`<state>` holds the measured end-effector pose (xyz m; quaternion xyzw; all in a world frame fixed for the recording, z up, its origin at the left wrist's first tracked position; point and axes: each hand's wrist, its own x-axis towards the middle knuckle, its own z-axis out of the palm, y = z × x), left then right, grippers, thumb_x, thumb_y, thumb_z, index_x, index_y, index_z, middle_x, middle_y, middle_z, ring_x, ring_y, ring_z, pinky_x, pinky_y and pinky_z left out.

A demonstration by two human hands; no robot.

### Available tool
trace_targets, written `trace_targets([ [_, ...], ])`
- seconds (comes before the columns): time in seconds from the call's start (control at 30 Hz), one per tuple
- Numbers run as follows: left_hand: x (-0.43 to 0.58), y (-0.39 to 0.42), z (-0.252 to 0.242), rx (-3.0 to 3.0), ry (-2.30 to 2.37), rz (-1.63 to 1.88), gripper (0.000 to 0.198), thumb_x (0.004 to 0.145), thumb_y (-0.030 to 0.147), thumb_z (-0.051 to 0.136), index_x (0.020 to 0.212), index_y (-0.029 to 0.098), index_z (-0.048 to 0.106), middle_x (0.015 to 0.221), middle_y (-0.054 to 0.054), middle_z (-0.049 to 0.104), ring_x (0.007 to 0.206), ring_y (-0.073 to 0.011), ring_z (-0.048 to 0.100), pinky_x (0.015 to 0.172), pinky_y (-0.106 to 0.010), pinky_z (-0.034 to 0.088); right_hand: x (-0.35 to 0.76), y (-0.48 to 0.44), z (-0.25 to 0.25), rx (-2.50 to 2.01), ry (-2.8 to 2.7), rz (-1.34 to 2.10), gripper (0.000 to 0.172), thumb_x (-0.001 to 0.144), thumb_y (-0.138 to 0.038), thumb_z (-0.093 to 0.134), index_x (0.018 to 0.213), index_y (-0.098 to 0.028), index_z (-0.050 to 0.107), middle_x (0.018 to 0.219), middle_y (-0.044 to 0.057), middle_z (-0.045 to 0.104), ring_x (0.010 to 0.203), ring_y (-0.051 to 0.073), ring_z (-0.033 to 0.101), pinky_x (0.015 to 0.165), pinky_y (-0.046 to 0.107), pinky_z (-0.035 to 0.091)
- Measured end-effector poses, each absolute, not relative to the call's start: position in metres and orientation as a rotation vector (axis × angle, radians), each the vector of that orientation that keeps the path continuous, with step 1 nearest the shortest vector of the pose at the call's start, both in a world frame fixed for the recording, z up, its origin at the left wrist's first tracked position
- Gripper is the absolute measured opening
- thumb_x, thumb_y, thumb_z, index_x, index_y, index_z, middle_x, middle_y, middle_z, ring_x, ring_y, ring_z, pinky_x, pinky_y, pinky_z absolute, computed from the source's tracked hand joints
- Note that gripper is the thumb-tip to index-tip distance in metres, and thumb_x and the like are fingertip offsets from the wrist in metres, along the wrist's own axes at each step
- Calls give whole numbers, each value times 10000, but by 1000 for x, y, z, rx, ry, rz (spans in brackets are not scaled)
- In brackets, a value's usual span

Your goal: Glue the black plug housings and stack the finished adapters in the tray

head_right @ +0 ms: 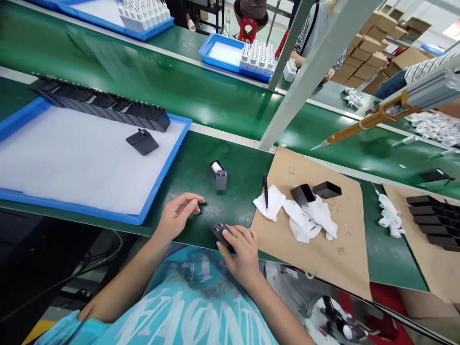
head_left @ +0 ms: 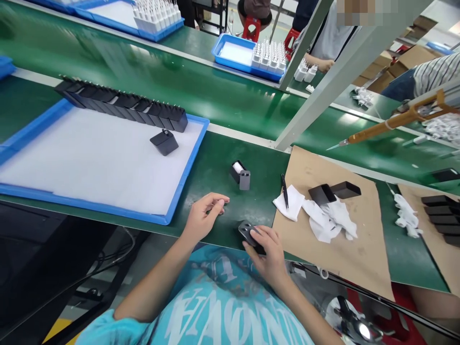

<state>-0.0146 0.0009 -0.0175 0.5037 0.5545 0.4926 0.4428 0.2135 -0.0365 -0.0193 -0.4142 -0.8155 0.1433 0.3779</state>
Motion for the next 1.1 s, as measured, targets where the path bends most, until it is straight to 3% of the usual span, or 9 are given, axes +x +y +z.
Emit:
trace_targets([
  [0.13,-11,-8,-13,1515,1195,1253,455,891,560,554,1169,206,620,1138,-117,659,957,-221,651,848,-355,538,211,-42,-26,-1152,-1622,725,348,871,-282,637,1198,-263,521,1065,99,677,961,228,682,758,363,562],
  [0.2,-1,-15,-8,1727,1049,1228,767,723,623,719,1344,231,496,1336,-163,563,1200,-320,562,1007,-475,471,205,-42,-22,-1174,-1415,984,338,910,-356,571,1222,-250,494,951,76,697,823,209,692,673,323,562],
  [0.27,13,-19,-2,1872,948,1225,980,637,544,826,1446,262,351,1471,-190,435,1344,-366,438,1085,-555,389,195,-38,-14,-1169,-1278,1231,309,950,-401,478,1207,-229,494,856,53,700,696,187,675,605,299,549],
  [0.33,27,-21,1,1900,941,1307,908,713,386,818,1451,279,301,1489,-191,408,1379,-347,402,1091,-570,380,185,-34,-7,-1147,-1214,1375,291,981,-416,384,1140,-215,521,855,53,701,687,184,678,613,303,555],
  [0.47,38,-17,5,1858,1051,1451,722,766,218,758,1368,266,363,1334,-145,549,1294,-297,495,1049,-525,439,172,-29,1,-1093,-1266,1487,355,1018,-380,238,1015,-224,556,731,35,685,750,209,704,711,343,579],
  [0.67,32,-18,14,1890,1261,1403,636,721,259,783,1259,242,446,1150,-87,616,1101,-256,594,935,-419,506,172,-29,1,-1034,-1259,1589,289,1008,-382,289,1037,-240,538,886,41,712,737,183,708,635,305,581],
  [0.83,31,-22,19,1811,1412,1282,598,713,304,774,1223,239,468,1061,-54,631,940,-218,630,804,-339,517,171,-31,-3,-984,-1204,1751,352,1008,-400,231,1062,-234,536,912,71,717,853,210,716,689,335,592],
  [1.1,28,-21,20,1801,1438,1199,582,737,328,767,1229,244,469,1100,-60,633,980,-226,617,842,-359,505,169,-32,-3,-1006,-1011,1881,350,989,-474,294,1039,-235,544,942,69,698,815,203,695,673,339,586],
])
